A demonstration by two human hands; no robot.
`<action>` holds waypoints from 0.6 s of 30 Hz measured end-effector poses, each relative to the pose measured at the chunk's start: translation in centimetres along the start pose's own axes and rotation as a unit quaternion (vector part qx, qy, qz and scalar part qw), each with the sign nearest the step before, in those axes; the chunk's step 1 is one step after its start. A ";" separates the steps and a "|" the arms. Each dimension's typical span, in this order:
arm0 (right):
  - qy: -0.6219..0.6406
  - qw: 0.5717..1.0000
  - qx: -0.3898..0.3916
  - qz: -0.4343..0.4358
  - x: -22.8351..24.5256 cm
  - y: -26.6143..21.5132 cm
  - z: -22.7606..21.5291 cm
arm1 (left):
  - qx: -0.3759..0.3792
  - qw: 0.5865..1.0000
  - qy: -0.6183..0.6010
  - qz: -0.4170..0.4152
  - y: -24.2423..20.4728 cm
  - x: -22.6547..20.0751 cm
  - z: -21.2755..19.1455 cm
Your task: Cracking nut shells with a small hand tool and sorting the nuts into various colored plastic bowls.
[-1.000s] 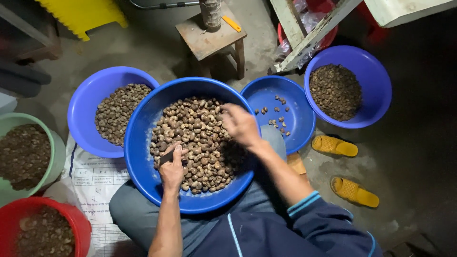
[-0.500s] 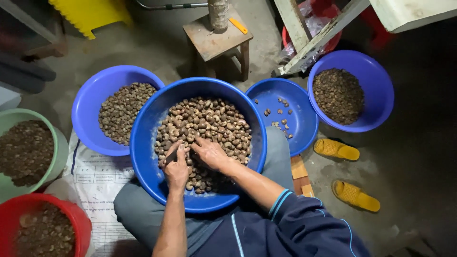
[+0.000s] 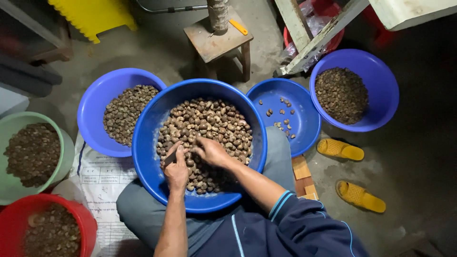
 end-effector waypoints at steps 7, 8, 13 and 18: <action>0.576 0.805 -0.065 0.128 0.2 0.7 -1.4 | 0.016 1.000 0.002 0.017 -0.6 -1.0 0.1; 0.576 0.805 -0.065 0.128 0.3 0.6 -1.5 | 0.016 1.000 0.002 0.017 -0.5 -0.5 0.3; 0.502 0.852 -0.062 0.134 0.9 0.0 -1.7 | 0.046 0.999 -0.007 0.002 -0.6 -0.6 0.5; 0.563 0.816 -0.028 0.127 2.0 -0.1 -1.9 | 0.052 0.999 -0.004 -0.001 -0.2 -0.4 0.1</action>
Point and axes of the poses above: each hand's wrist, its own y-axis towards the middle knuckle, its own z-axis out of the palm, x = y × z, the point moved 3 cm from there along y, towards the middle knuckle, and after that the axes turned 14 degrees about y, right-handed, at the moved point
